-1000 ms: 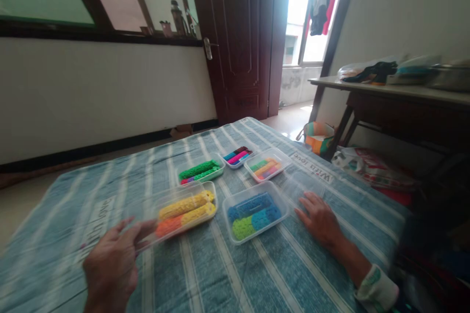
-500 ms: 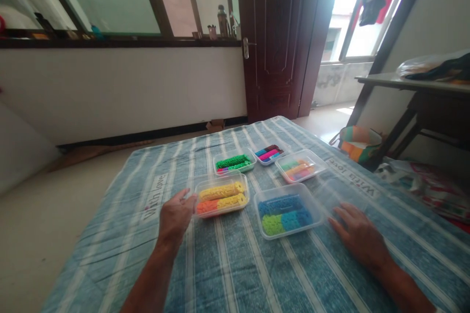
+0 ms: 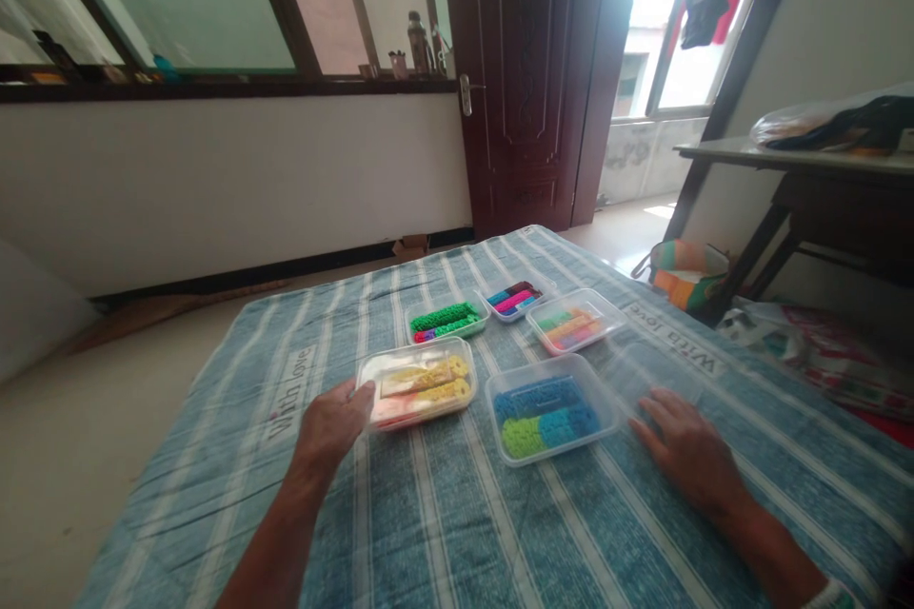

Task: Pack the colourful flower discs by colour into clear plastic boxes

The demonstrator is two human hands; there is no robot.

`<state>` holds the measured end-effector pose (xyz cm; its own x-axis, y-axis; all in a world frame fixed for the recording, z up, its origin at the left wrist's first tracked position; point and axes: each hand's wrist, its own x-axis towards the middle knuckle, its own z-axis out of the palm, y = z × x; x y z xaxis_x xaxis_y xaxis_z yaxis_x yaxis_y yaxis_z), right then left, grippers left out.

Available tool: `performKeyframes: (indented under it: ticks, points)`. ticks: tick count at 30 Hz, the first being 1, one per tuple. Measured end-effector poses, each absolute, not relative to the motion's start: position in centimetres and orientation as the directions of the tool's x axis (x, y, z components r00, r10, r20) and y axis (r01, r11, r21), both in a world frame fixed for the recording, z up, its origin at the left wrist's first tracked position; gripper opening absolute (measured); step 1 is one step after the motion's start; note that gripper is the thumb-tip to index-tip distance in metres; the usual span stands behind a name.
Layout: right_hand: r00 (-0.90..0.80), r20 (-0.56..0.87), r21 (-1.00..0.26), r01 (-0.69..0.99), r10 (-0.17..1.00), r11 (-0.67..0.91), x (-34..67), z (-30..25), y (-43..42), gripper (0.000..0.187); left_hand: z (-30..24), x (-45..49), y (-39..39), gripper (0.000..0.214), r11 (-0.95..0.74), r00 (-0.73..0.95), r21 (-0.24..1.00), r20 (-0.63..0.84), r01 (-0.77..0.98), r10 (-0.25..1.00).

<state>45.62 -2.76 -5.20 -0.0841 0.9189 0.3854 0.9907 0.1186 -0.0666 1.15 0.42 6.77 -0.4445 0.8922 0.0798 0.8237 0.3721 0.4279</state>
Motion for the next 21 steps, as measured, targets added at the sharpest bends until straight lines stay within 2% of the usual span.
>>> performKeyframes:
  ticks: [3,11,18,21]
  points:
    - [-0.077,0.38,-0.075,0.991,0.922,0.114,45.5,-5.2,-2.8,0.035,7.3,0.5,0.7,0.042,0.324,-0.338,0.322,-0.011,0.89,0.941]
    - [-0.067,0.374,-0.084,0.991,0.925,0.106,45.3,-5.0,-2.8,0.034,7.1,0.9,0.7,0.039,0.366,-0.365,0.216,-0.045,0.905,0.93]
    - [-0.037,0.344,-0.11,0.991,0.938,0.079,44.7,-3.7,-2.7,0.029,7.0,0.7,0.9,0.028,0.331,-0.332,0.192,-0.027,0.924,0.943]
    - [-0.024,0.315,-0.116,0.991,0.949,0.064,44.3,-2.9,-2.6,0.029,6.5,0.2,1.3,0.03,0.305,-0.318,0.233,0.019,0.923,0.948]
